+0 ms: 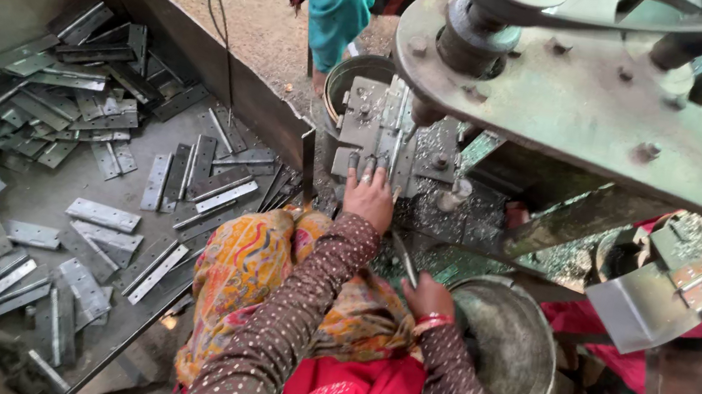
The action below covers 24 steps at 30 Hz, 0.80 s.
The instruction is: The person repeatedly places metal brackets into a jig, pulls a lever to operate a drill press, and then moves the finished pieces into a large metal bin.
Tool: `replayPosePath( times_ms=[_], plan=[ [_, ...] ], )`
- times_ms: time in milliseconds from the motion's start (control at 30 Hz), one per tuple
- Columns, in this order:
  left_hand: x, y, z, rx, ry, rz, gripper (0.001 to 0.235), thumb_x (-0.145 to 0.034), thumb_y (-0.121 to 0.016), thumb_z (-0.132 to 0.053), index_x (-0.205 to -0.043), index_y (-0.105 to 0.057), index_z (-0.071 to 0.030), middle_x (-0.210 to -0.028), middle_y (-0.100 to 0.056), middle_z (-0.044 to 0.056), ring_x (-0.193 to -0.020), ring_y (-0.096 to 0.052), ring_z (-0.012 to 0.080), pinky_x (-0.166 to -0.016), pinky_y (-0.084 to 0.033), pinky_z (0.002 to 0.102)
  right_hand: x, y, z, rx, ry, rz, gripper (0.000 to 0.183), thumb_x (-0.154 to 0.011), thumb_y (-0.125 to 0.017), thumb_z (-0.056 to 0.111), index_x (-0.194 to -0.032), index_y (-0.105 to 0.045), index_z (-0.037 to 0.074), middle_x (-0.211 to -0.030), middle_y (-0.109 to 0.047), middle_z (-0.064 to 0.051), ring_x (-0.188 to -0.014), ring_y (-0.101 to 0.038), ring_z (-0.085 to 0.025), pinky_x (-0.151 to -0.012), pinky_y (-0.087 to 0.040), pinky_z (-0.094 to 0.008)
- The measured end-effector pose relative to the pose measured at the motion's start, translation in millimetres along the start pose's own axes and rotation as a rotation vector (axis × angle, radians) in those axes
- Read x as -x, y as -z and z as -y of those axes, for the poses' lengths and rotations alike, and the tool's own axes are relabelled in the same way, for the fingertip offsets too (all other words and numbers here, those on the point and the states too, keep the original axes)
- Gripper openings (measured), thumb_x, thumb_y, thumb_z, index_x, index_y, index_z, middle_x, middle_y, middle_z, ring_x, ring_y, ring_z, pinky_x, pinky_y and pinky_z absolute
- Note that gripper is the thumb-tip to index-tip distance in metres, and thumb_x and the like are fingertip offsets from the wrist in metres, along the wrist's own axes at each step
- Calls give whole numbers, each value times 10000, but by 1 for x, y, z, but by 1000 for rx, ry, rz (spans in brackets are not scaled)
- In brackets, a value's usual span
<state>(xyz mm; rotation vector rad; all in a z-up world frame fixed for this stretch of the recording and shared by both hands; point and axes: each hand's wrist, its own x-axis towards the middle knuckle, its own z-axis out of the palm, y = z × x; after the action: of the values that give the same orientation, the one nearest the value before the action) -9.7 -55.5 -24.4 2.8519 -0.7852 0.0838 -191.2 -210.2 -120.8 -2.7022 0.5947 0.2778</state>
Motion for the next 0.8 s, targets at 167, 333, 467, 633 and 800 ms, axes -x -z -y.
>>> replayPosePath(
  times_ms=[167,333,467,633,800],
  plan=[
    [-5,-15,2,-75,-65,30,380,-985,-510,-225,-1296,-637,-47,-1462,-519,167,-1192,-631,295,-1160,-295,562,-32,37,15,102,-15,142,545,-819,-740,553,-978,-645,41,-875,-720,-215,-842,-707,-410,-761,-549,-505],
    [-30,-43,0,-107,-17,14,372,-1027,-495,-194,-1319,-638,-12,-1472,-544,207,-1035,-711,272,-1183,-335,513,-48,74,35,206,-61,252,535,-901,-692,563,-1075,-689,57,-961,-739,-216,-888,-744,-387,-798,-572,-483],
    [-51,-51,2,-150,-31,-86,335,-996,-503,-210,-1218,-687,-39,-1383,-589,193,-1080,-693,314,-1148,-352,511,-18,51,25,97,-53,171,543,-840,-750,525,-1121,-656,70,-969,-728,-219,-920,-712,-402,-806,-549,-502],
    [-35,-55,6,-71,-50,-91,311,-1013,-492,-134,-1167,-720,12,-1349,-629,223,-1083,-700,295,-1176,-366,509,-5,36,15,98,12,83,510,-837,-757,503,-1070,-682,55,-968,-745,-210,-930,-716,-404,-829,-555,-495],
    [-33,-52,-2,-269,-109,-168,345,-955,-502,-161,-1146,-711,35,-1292,-644,257,-1030,-722,319,-1132,-364,495,-44,88,47,214,-83,246,512,-840,-763,510,-1107,-711,76,-1006,-738,-201,-939,-715,-384,-838,-555,-487]
  ],
)
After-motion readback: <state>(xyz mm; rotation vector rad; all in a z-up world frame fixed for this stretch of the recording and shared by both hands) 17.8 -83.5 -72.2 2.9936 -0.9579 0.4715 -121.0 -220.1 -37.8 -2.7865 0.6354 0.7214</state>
